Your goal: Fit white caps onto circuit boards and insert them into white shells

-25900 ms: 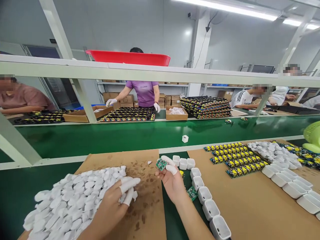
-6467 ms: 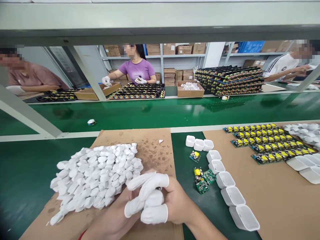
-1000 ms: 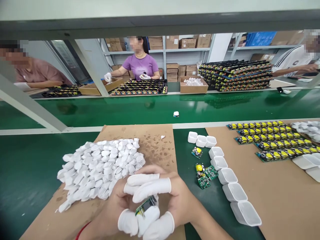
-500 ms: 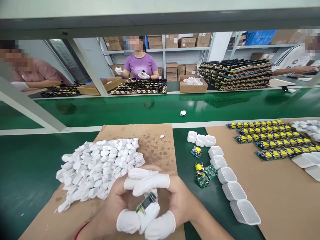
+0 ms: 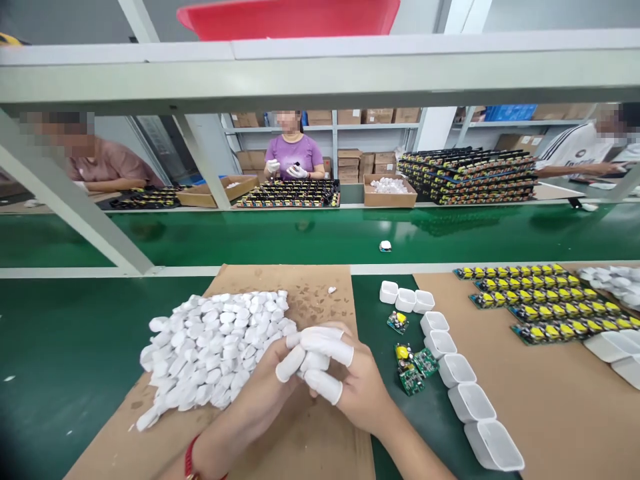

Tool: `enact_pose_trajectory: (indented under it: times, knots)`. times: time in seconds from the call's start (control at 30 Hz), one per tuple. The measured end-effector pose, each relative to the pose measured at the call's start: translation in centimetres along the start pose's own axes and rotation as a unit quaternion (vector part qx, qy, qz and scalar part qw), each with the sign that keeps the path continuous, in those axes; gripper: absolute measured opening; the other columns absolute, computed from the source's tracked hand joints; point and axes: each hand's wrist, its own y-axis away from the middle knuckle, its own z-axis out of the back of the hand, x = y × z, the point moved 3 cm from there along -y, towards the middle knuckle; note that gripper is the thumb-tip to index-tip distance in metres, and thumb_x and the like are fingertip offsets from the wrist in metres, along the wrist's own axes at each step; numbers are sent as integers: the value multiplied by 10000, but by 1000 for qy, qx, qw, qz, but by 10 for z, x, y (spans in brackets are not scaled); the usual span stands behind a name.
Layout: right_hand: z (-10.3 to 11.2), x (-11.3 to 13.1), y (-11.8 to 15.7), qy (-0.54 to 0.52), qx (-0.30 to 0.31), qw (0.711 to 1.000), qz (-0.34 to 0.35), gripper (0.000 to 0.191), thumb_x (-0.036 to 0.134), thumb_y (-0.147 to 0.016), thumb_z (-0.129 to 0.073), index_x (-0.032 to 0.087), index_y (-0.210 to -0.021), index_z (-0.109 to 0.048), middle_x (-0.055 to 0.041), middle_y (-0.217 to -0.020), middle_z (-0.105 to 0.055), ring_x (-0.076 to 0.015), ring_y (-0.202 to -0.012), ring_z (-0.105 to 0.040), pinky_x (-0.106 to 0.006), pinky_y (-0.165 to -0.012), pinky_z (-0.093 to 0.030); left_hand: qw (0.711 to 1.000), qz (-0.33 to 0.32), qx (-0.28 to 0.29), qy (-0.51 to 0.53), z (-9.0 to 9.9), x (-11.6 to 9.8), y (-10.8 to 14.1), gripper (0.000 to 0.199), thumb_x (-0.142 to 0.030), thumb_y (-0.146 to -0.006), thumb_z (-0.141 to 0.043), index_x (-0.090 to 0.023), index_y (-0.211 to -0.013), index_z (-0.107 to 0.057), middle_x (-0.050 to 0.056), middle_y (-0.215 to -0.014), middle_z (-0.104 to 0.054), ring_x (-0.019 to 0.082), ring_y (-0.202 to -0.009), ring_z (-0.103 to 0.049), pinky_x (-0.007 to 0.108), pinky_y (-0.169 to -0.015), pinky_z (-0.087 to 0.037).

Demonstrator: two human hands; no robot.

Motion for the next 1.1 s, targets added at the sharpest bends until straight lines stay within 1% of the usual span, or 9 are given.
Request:
enact_pose_trajectory:
  times: [0.1, 0.2, 0.3, 0.43, 0.5, 0.63, 0.73, 0.9, 1.1]
  knots:
    - [5, -9, 0, 43, -54, 997, -19, 246, 260, -857, -616, 267, -1098, -667, -75, -1060, -661, -193, -949, -626, -331, -850, -526, 999, -20, -20, -28, 2, -2, -3, 521, -583, -839, -598, -84, -982, -646, 71, -716, -602, 142, -588, -554, 229, -545, -472]
    - [20, -22, -4, 36, -181, 979, -83, 289, 361, -843, -624, 226, -1096, -656, -79, -969, -685, -189, -862, -640, -324, -790, -539, 995, -38, -66, -61, 6, -2, -2, 688, -661, -818, -551, -69, -1167, -560, 132, -904, -628, 192, -692, -602, 285, -587, -519]
    - [37, -40, -16, 52, -264, 947, -176, 482, 534, -790, -602, 175, -1110, -635, -115, -987, -688, -225, -858, -643, -358, -739, -551, 967, -70, -88, -229, 8, 0, 0, 555, -553, -874, -517, -88, -1173, -573, 150, -988, -634, 222, -786, -615, 340, -704, -531]
    - [53, -65, -53, 108, -225, 943, -222, 547, 590, -805, -529, 126, -1074, -638, -148, -1020, -675, -255, -882, -648, -378, -697, -562, 845, -166, 2, -508, 0, 17, 2, 329, -284, -894, -440, -172, -1138, -630, 130, -1031, -659, 274, -914, -618, 414, -845, -493]
    - [60, -79, -78, 151, -199, 940, -234, 423, 478, -862, -536, 117, -1059, -635, -131, -1026, -674, -236, -931, -644, -379, -781, -554, 786, -209, 62, -579, -2, 36, -2, 322, -241, -864, -435, -182, -1107, -638, 126, -998, -674, 302, -903, -634, 404, -787, -511]
    - [69, -109, -126, 274, -185, 907, -260, 232, 272, -935, -533, 120, -1098, -598, -95, -1119, -629, -209, -1045, -600, -432, -955, -477, 690, -301, 137, -644, 1, 82, -20, 201, -234, -777, -550, -136, -909, -667, 103, -744, -675, 261, -651, -639, 315, -573, -466]
    - [67, -132, -147, 364, -162, 869, -295, 247, 280, -935, -548, 136, -1133, -579, -100, -1210, -569, -235, -1121, -550, -461, -974, -459, 679, -321, 142, -644, 11, 111, -37, 159, -262, -832, -549, -168, -764, -659, 69, -629, -649, 209, -543, -605, 282, -463, -375]
    - [54, -157, -151, 460, -47, 809, -362, 299, 291, -904, -600, 130, -1153, -566, -105, -1225, -554, -256, -1123, -546, -491, -963, -461, 697, -312, 110, -637, 20, 129, -48, 393, -274, -934, -439, -174, -576, -567, 40, -509, -579, 141, -438, -517, 237, -410, -316]
    - [82, -115, -141, 511, 106, 782, -342, 321, 320, -924, -566, 144, -1192, -549, -104, -1253, -545, -248, -1137, -541, -470, -969, -461, 725, -289, 113, -615, 11, 107, -36, 147, -262, -751, -587, -201, -840, -687, 83, -706, -675, 230, -603, -612, 278, -554, -454]
